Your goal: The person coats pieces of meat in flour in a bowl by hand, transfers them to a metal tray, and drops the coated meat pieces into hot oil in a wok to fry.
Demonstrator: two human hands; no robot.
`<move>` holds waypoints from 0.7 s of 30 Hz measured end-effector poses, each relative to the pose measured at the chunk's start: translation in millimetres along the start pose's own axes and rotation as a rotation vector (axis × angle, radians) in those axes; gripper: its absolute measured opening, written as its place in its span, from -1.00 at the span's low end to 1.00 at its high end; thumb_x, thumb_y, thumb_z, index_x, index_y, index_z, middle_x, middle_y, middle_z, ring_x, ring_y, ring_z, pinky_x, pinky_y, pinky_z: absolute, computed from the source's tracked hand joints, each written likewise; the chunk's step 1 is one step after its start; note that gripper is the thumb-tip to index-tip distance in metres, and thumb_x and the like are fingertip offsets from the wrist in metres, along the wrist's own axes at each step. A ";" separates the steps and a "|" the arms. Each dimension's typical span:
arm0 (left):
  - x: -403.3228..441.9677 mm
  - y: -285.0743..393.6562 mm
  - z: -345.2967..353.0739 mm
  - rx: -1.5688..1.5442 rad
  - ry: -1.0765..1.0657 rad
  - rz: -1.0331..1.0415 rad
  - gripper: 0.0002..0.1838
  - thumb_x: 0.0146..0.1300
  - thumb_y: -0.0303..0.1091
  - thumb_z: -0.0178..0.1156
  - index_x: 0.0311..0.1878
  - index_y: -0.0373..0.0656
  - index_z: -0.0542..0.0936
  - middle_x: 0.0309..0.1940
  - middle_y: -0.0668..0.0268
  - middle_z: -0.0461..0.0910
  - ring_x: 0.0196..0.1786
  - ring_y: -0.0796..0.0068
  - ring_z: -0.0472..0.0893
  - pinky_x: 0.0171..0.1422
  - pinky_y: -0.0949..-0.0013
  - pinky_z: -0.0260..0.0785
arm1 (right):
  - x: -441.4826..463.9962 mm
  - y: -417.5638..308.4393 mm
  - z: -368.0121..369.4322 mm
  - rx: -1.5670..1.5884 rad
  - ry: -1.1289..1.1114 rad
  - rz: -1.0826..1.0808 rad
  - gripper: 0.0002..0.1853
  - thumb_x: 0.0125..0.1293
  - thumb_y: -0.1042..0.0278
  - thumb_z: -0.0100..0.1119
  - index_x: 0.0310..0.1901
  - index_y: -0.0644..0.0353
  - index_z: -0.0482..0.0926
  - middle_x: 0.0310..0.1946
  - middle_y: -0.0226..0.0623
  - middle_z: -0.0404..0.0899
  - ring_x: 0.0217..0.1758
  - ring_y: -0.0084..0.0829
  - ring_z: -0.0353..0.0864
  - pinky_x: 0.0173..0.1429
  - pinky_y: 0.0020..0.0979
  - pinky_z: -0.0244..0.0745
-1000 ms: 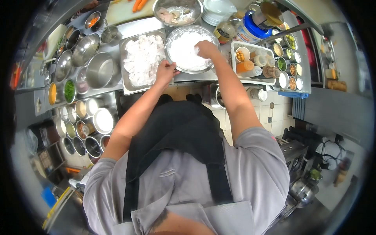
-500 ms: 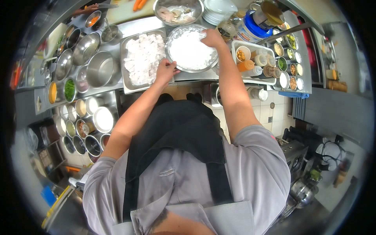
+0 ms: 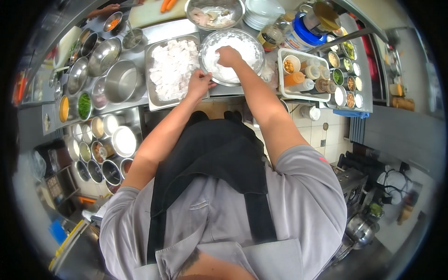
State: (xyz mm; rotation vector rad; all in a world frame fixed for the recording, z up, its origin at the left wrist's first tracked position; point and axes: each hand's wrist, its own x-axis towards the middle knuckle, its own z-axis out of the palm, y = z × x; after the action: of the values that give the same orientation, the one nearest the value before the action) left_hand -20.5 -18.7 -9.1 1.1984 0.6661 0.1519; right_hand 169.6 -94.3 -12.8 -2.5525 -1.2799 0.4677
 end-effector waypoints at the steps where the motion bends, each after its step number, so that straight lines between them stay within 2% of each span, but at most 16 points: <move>1: 1.8 -0.6 -0.5 0.011 -0.004 -0.010 -0.81 0.43 -0.42 0.14 -0.25 -0.23 0.33 -0.21 0.21 0.42 -0.24 0.40 0.62 -0.15 0.36 0.67 | 1.7 3.5 -1.0 0.018 0.043 0.005 -0.51 0.03 0.25 0.35 0.08 0.09 0.66 0.01 -0.06 0.66 0.12 -0.08 0.61 0.27 -0.21 0.47; 5: -1.7 0.5 1.0 -0.006 0.013 -0.018 -0.81 0.43 -0.41 0.15 -0.25 -0.24 0.35 -0.22 0.22 0.44 -0.24 0.43 0.61 -0.16 0.37 0.66 | -0.5 19.0 -20.3 0.101 0.146 0.067 -0.51 0.00 0.28 0.35 0.06 0.12 0.67 -0.01 -0.05 0.67 0.09 -0.06 0.63 0.23 -0.21 0.50; 6: -1.7 0.1 1.2 -0.009 0.017 -0.018 -0.81 0.43 -0.41 0.15 -0.25 -0.24 0.35 -0.22 0.22 0.44 -0.24 0.43 0.61 -0.16 0.37 0.66 | -2.8 22.3 -28.4 0.093 0.160 0.039 -0.50 0.02 0.30 0.33 0.07 0.18 0.65 0.01 0.05 0.64 0.08 0.00 0.62 0.23 -0.20 0.50; 8: 0.4 0.2 1.0 0.020 0.016 -0.023 -0.82 0.42 -0.41 0.15 -0.25 -0.25 0.37 -0.22 0.22 0.45 -0.27 0.44 0.60 -0.16 0.38 0.66 | -6.9 26.0 -45.2 0.175 0.147 0.090 -0.50 0.00 0.31 0.32 0.06 0.19 0.66 0.02 0.07 0.63 0.08 0.01 0.62 0.22 -0.20 0.50; 12: 1.0 1.4 0.3 0.041 0.008 -0.037 -0.83 0.42 -0.41 0.15 -0.23 -0.26 0.38 -0.22 0.23 0.46 -0.27 0.45 0.59 -0.17 0.38 0.66 | -8.2 19.0 -62.5 0.073 0.161 0.107 -0.52 0.00 0.33 0.31 0.05 0.17 0.67 0.00 0.06 0.64 0.06 0.01 0.63 0.21 -0.20 0.51; 16: 2.8 -2.1 0.7 0.044 0.011 -0.032 -0.84 0.42 -0.41 0.15 -0.22 -0.26 0.39 -0.24 0.22 0.46 -0.27 0.45 0.59 -0.19 0.39 0.66 | 3.2 15.1 -24.0 -0.054 0.076 0.061 -0.59 0.04 0.34 0.27 0.00 0.06 0.70 -0.07 -0.05 0.68 0.02 -0.06 0.66 0.20 -0.18 0.52; 17: 3.5 -2.4 0.7 0.030 0.011 -0.038 -0.84 0.42 -0.41 0.15 -0.23 -0.26 0.39 -0.24 0.22 0.46 -0.27 0.44 0.60 -0.20 0.38 0.66 | 6.0 13.3 -13.3 -0.094 -0.028 0.118 -0.59 0.07 0.37 0.25 0.02 -0.07 0.70 0.01 -0.23 0.67 0.14 -0.19 0.62 0.22 -0.22 0.54; 18: 3.0 -1.7 -0.4 0.025 0.010 -0.033 -0.84 0.42 -0.41 0.15 -0.23 -0.26 0.39 -0.24 0.22 0.46 -0.27 0.44 0.60 -0.20 0.38 0.66 | -0.6 15.0 -4.5 -0.160 -0.007 -0.002 -0.60 0.08 0.34 0.25 0.02 -0.08 0.70 0.03 -0.22 0.66 0.16 -0.21 0.60 0.22 -0.22 0.54; 21: 3.3 -3.0 0.8 0.013 0.023 -0.034 -0.85 0.41 -0.45 0.15 -0.22 -0.28 0.39 -0.22 0.20 0.48 -0.26 0.43 0.61 -0.18 0.37 0.67 | -5.7 1.6 -1.2 -0.175 0.002 0.051 -0.60 0.09 0.32 0.25 0.03 -0.09 0.69 0.03 -0.22 0.65 0.16 -0.21 0.60 0.22 -0.23 0.54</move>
State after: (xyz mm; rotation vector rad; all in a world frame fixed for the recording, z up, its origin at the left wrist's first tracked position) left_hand -18.1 -19.0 -12.9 1.1989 0.7083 0.1325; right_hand 168.0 -99.9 -11.3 -2.7331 -1.3114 0.3785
